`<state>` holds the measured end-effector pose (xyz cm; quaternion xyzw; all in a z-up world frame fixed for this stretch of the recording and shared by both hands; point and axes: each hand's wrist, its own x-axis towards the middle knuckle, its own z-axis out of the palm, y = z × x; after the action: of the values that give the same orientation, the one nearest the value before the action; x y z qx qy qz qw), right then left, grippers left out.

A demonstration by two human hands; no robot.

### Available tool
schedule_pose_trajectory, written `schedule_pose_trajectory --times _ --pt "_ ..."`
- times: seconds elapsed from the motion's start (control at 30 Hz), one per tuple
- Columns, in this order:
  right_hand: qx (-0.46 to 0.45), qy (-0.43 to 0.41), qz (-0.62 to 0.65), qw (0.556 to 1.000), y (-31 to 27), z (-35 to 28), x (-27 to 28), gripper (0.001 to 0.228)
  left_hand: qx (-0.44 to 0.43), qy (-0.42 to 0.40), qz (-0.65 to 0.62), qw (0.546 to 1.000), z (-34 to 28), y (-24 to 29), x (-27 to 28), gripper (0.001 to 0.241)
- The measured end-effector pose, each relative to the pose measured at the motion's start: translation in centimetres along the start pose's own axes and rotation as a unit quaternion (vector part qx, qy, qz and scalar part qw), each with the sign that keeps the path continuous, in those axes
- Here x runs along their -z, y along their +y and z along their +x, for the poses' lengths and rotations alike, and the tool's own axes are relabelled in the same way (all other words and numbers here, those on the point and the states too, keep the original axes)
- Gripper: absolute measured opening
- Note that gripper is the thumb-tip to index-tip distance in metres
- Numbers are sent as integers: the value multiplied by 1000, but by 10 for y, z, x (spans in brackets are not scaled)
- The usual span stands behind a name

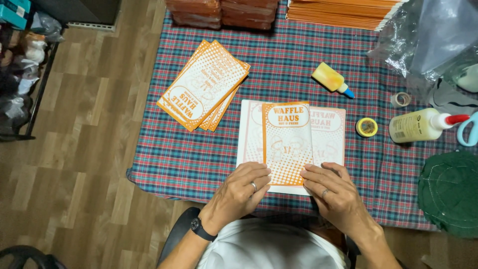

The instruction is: The person assembles paper products by folding sheets, applying adhesive with a glue stick, and attaching orange printed covers. They repeat the process on multiple units, smoothing each cover and stacking the finished items on the table.

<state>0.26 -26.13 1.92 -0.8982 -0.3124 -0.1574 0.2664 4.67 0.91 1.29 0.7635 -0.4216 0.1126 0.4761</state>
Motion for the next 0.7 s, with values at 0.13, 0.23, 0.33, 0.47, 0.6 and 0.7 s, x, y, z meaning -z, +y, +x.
schedule_pose_trajectory --times 0.13,0.23,0.33,0.47,0.6,0.7 --pt "-3 2 3 1000 0 2 0 25 -16 3 28 999 4 1 -1 8" --pt "-5 8 5 1000 -2 3 -1 22 -18 -8 29 999 2 -1 0 8" --pt "-5 12 6 1000 0 2 -2 20 -14 -30 21 999 -6 -9 -1 13" --pt "-18 2 17 1000 7 -1 -2 20 -3 -39 -46 998 -9 -14 2 30" --pt "-42 1 61 997 6 2 2 18 20 -87 -62 994 -6 -15 8 51" --pt "-69 3 86 994 4 3 3 15 60 -112 -67 990 2 -8 14 40"
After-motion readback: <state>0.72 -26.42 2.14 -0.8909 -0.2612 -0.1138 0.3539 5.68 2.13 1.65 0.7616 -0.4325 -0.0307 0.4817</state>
